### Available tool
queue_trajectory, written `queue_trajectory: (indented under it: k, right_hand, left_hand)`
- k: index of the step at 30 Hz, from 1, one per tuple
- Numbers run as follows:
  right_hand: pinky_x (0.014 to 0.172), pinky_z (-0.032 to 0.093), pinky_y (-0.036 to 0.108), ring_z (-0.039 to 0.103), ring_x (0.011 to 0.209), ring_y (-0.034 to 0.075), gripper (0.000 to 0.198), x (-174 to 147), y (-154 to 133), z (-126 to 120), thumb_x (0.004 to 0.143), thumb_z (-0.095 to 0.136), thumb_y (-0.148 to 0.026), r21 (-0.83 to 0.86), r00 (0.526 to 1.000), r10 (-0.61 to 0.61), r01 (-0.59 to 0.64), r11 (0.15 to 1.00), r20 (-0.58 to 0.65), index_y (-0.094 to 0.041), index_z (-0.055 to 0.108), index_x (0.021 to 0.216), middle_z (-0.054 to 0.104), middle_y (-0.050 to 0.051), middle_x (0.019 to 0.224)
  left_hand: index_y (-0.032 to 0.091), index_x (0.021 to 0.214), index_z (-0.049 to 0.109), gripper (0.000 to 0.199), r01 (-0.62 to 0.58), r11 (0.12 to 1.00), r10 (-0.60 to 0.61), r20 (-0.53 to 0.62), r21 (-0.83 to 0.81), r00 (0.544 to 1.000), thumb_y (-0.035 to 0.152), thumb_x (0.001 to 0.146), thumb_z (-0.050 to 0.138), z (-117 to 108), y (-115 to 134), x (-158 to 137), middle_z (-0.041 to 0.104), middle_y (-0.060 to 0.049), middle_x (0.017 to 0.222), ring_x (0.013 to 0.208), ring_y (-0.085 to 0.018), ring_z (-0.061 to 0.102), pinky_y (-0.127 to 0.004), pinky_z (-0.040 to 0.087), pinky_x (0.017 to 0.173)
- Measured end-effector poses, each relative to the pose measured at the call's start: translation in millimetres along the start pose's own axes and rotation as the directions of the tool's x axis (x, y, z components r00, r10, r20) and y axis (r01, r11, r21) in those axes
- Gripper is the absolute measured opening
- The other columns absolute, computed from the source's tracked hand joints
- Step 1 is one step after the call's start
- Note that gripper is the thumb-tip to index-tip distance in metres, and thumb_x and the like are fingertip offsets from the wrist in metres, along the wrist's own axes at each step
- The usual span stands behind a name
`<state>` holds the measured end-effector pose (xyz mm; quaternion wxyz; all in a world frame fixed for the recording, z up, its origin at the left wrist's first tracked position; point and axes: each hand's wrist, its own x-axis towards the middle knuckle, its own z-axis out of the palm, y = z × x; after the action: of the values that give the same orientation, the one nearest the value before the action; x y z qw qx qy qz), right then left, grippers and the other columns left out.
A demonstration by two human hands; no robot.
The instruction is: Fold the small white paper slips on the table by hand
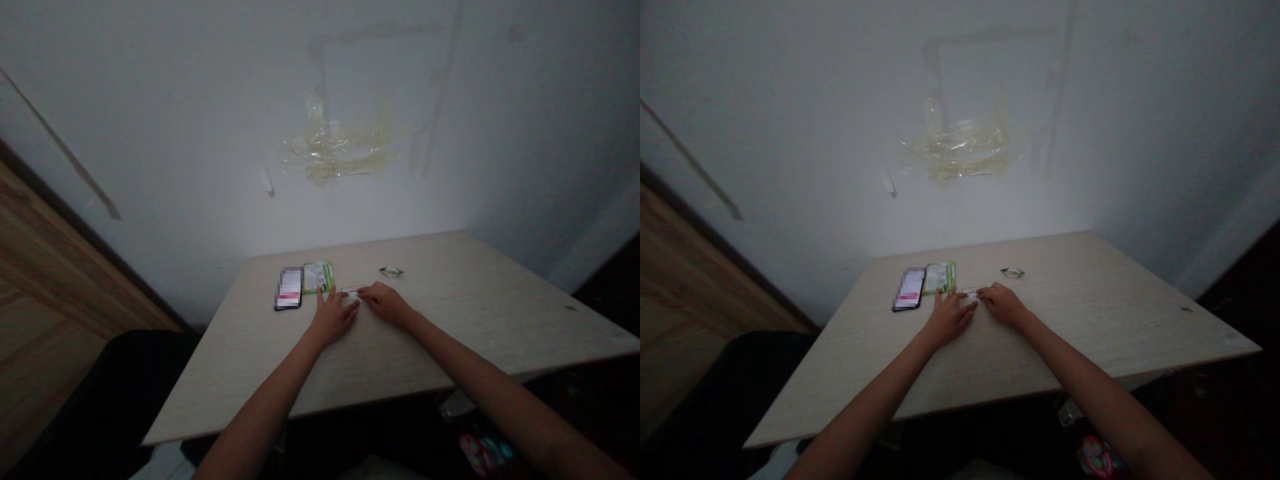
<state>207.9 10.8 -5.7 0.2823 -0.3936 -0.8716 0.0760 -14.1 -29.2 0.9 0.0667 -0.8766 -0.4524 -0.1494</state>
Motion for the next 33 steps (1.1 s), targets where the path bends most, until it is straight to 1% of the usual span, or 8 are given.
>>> queue_trajectory:
  k: [5, 14, 18, 24, 28, 33]
  right_hand:
    - [0.093, 0.05, 0.036, 0.063, 0.1, 0.02, 0.027, 0.5, 0.6, 0.9, 0.094, 0.051, -0.019, -0.01, 1.0, 0.005, -0.005, 1.0, -0.003, -0.021, 0.071, 0.112, 0.072, 0.007, 0.116]
    - [0.093, 0.05, 0.036, 0.063, 0.101, 0.02, 0.029, -0.3, 0.7, 0.0, 0.094, 0.05, -0.018, 0.003, 1.0, 0.006, -0.006, 1.0, -0.001, -0.02, 0.071, 0.113, 0.072, 0.007, 0.115]
    - [0.094, 0.05, 0.036, 0.064, 0.102, 0.02, 0.028, -0.5, 0.1, -1.1, 0.094, 0.051, -0.019, 0.005, 1.0, 0.007, -0.007, 1.0, 0.0, -0.021, 0.071, 0.113, 0.072, 0.007, 0.116]
    - [0.093, 0.05, 0.037, 0.064, 0.101, 0.02, 0.029, 0.1, 1.5, -1.3, 0.093, 0.051, -0.019, -0.011, 1.0, 0.001, -0.001, 1.0, 0.014, -0.022, 0.071, 0.113, 0.071, 0.006, 0.119]
    - [0.094, 0.049, 0.037, 0.064, 0.102, 0.02, 0.029, -0.3, 2.6, -1.2, 0.093, 0.05, -0.018, -0.005, 1.0, -0.002, 0.002, 1.0, 0.01, -0.023, 0.071, 0.114, 0.071, 0.005, 0.118]
    - [0.092, 0.05, 0.036, 0.064, 0.101, 0.02, 0.028, -0.5, 3.4, -0.1, 0.093, 0.052, -0.017, 0.002, 1.0, 0.002, -0.002, 1.0, 0.001, -0.021, 0.071, 0.113, 0.071, 0.005, 0.118]
  left_hand:
    - [0.043, 0.132, 0.056, 0.038, -0.006, 1.0, 0.006, 0.012, -0.002, 1.0, 0.045, 0.098, 0.039, -0.7, 1.5, 0.5, 0.053, -0.007, 0.135, 0.138, -0.035, 0.035, -0.075, 0.011, 0.11]
    - [0.043, 0.132, 0.056, 0.038, -0.001, 1.0, 0.001, 0.0, -0.03, 1.0, 0.045, 0.098, 0.04, -1.6, 0.8, -0.8, 0.053, -0.006, 0.136, 0.14, -0.034, 0.032, -0.075, 0.012, 0.11]
    - [0.044, 0.126, 0.06, 0.036, 0.046, 0.997, -0.047, -0.012, -0.064, 0.999, 0.047, 0.098, 0.039, -1.2, 0.8, 0.6, 0.056, -0.005, 0.133, 0.14, -0.034, 0.032, -0.076, 0.012, 0.108]
    - [0.036, 0.119, 0.065, 0.034, 0.166, 0.984, -0.17, -0.053, -0.067, 0.984, 0.04, 0.1, 0.037, -1.6, 0.6, 5.0, 0.062, -0.002, 0.131, 0.139, -0.032, 0.034, -0.078, 0.011, 0.108]
    - [0.036, 0.12, 0.063, 0.033, 0.171, 0.983, -0.174, -0.052, -0.06, 0.983, 0.038, 0.1, 0.036, -2.7, 1.8, 5.7, 0.065, -0.002, 0.127, 0.139, -0.032, 0.035, -0.08, 0.009, 0.107]
    - [0.041, 0.123, 0.061, 0.032, 0.16, 0.984, -0.162, -0.025, -0.076, 0.986, 0.044, 0.098, 0.04, -3.8, 2.2, 3.3, 0.062, 0.0, 0.131, 0.138, -0.036, 0.034, -0.081, 0.007, 0.106]
